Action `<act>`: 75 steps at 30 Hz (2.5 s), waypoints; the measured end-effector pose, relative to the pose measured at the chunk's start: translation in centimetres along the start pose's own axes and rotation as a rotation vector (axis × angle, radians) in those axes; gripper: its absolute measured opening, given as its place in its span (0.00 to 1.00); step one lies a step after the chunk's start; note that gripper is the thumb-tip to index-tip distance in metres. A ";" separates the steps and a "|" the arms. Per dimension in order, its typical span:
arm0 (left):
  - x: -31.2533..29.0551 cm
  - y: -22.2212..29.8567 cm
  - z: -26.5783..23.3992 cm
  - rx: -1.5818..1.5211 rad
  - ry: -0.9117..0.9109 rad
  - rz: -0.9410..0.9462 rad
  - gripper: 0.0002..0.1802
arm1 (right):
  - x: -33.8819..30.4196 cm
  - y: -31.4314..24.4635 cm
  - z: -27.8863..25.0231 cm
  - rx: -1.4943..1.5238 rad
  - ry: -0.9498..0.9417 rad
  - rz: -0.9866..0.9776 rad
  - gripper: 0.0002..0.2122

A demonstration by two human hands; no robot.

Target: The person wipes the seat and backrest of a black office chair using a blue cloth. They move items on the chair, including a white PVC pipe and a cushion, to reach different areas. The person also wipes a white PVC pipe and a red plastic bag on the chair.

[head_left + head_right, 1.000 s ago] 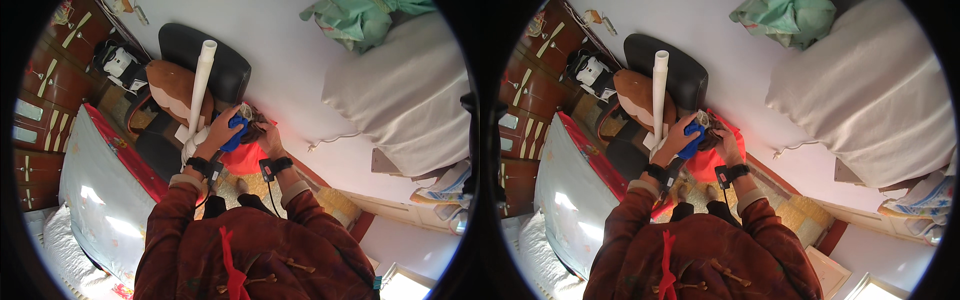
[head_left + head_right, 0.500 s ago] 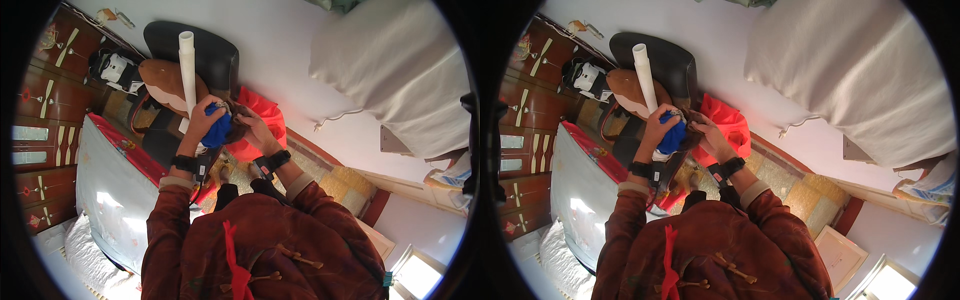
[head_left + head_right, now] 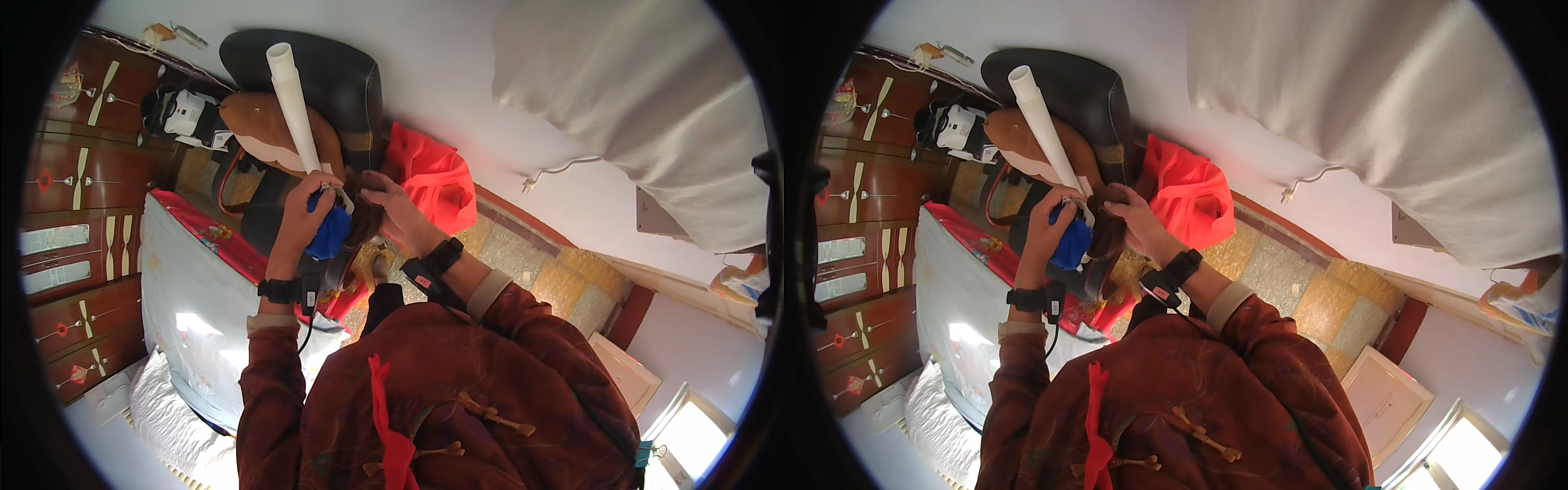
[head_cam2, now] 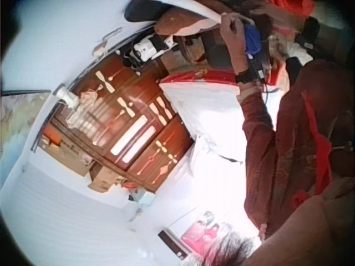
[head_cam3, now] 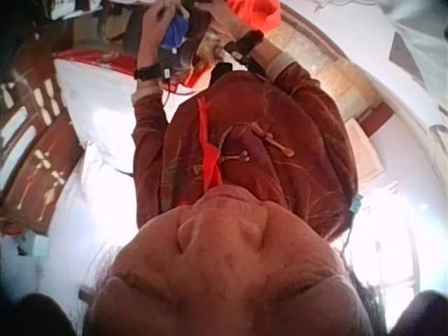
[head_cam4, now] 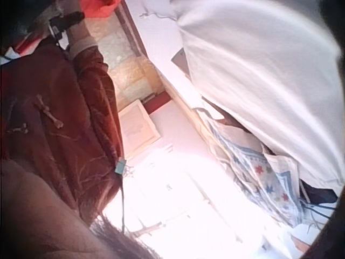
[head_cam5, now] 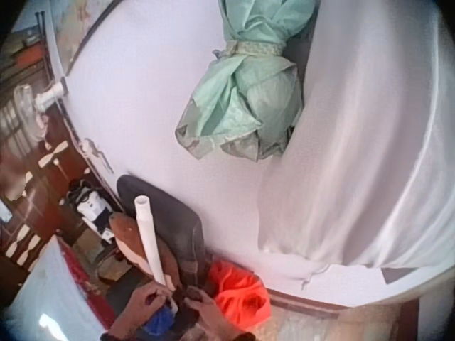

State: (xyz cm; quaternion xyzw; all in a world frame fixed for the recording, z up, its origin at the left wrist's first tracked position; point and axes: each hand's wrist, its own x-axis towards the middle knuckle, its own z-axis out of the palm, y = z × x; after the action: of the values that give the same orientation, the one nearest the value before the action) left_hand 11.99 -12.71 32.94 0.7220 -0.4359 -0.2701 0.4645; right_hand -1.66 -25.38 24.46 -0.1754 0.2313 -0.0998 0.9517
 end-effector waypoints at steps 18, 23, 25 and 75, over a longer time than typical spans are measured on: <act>-7.5 0.1 -5.5 0.088 0.310 -0.083 0.08 | 1.2 10.3 1.8 -0.220 -0.075 0.093 0.20; -7.4 -0.5 -5.9 0.113 0.314 -0.066 0.07 | 0.4 11.4 4.0 -0.536 -0.219 -0.346 0.25; -7.5 -0.5 -6.2 0.099 0.339 -0.073 0.06 | 0.4 11.8 3.6 -0.771 -0.199 -0.363 0.24; -2.1 -3.4 -1.8 -0.319 0.134 -0.160 0.34 | 1.5 -0.8 5.7 -0.207 0.108 -0.484 0.12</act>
State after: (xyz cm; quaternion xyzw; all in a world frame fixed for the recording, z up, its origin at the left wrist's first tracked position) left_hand 13.71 -9.47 30.63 0.6879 -0.2969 -0.3230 0.5782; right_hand 2.26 -24.91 28.92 -0.3165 0.2420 -0.3094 0.8634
